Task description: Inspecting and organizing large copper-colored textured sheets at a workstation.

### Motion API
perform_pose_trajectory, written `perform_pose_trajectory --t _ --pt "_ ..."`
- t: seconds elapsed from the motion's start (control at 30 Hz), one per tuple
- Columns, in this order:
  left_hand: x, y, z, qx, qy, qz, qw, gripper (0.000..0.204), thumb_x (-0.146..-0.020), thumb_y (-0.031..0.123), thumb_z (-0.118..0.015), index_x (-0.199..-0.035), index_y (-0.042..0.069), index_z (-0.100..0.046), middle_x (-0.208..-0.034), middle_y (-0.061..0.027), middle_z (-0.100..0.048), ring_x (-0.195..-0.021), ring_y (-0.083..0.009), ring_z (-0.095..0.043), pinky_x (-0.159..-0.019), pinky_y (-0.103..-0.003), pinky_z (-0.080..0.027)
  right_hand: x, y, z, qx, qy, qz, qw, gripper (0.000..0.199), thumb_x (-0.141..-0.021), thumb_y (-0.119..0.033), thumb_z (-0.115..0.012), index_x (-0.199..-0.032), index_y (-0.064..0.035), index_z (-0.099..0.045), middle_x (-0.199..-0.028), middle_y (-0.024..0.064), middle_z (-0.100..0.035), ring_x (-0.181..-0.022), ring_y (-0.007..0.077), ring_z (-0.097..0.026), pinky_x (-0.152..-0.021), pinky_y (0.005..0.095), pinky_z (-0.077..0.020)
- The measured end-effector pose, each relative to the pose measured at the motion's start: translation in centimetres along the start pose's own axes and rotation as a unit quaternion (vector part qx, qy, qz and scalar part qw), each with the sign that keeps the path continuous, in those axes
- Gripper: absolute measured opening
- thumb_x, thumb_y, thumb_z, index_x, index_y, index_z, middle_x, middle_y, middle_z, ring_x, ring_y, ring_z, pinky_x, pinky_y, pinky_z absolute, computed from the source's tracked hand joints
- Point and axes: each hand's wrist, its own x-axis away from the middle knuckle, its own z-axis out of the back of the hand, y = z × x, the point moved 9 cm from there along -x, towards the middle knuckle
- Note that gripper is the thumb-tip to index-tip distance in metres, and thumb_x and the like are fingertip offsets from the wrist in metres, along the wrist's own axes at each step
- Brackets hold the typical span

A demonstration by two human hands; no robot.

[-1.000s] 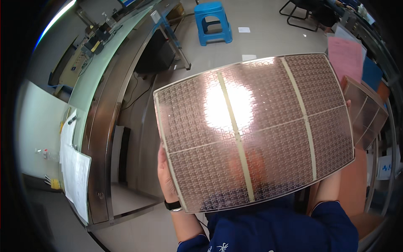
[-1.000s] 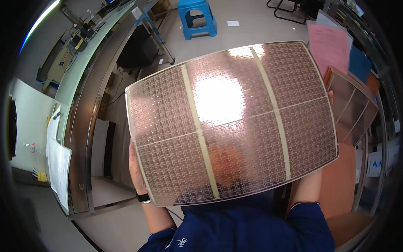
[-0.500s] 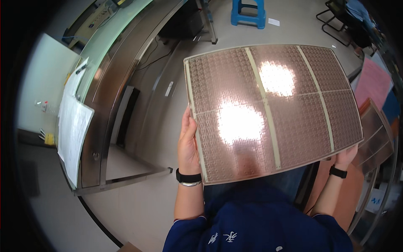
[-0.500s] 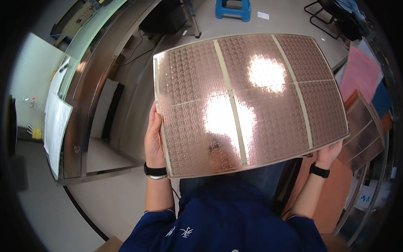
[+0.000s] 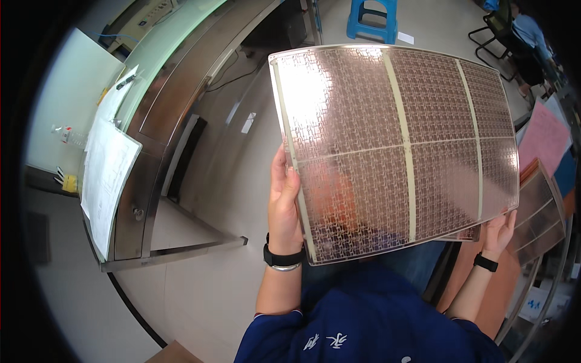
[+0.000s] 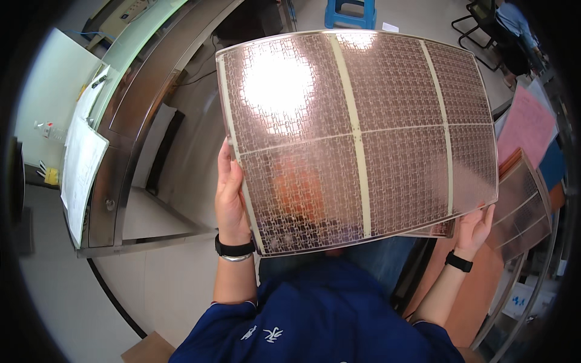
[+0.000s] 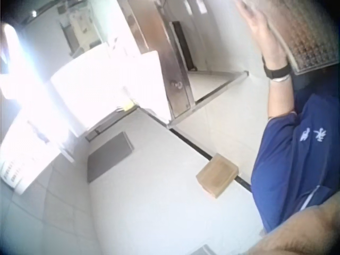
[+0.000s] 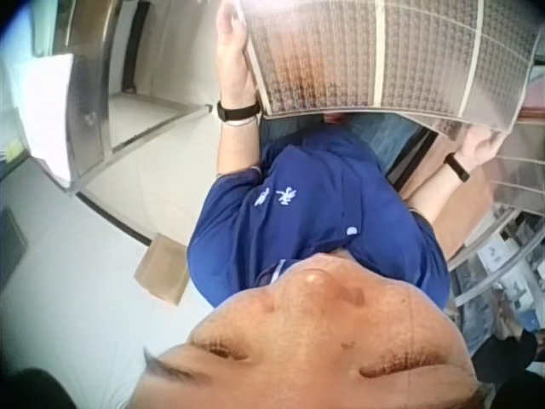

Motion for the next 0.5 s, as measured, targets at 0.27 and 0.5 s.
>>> perform_pose_trajectory --t 0.27,0.5 --pt "0.8 0.5 0.1 0.035 -0.046 -0.043 0.997 0.047 -0.093 0.014 -0.046 -0.136 0.010 -0.029 -0.133 -0.0066 -0.041 -0.119 -0.0174 -0.042 -0.100 -0.033 -0.034 0.3 -0.3 2.2 -0.037 0.074 0.036 0.996 0.020 -0.094 -0.019 -0.047 -0.107 -0.0076 -0.056 -0.102 0.0028 -0.063 -0.096 0.0111 -0.059 -0.084 0.0261 -0.0490" --pt "1.0 0.4 1.6 0.031 -0.010 -0.065 0.997 0.049 -0.091 0.012 -0.050 -0.136 0.009 -0.030 -0.129 -0.0085 -0.045 -0.114 -0.0167 -0.047 -0.098 -0.031 -0.036 0.9 -0.6 1.4 -0.034 0.084 0.094 0.991 0.019 -0.093 -0.015 -0.048 -0.107 -0.0063 -0.056 -0.105 0.0042 -0.063 -0.097 0.0120 -0.060 -0.089 0.0286 -0.0477"
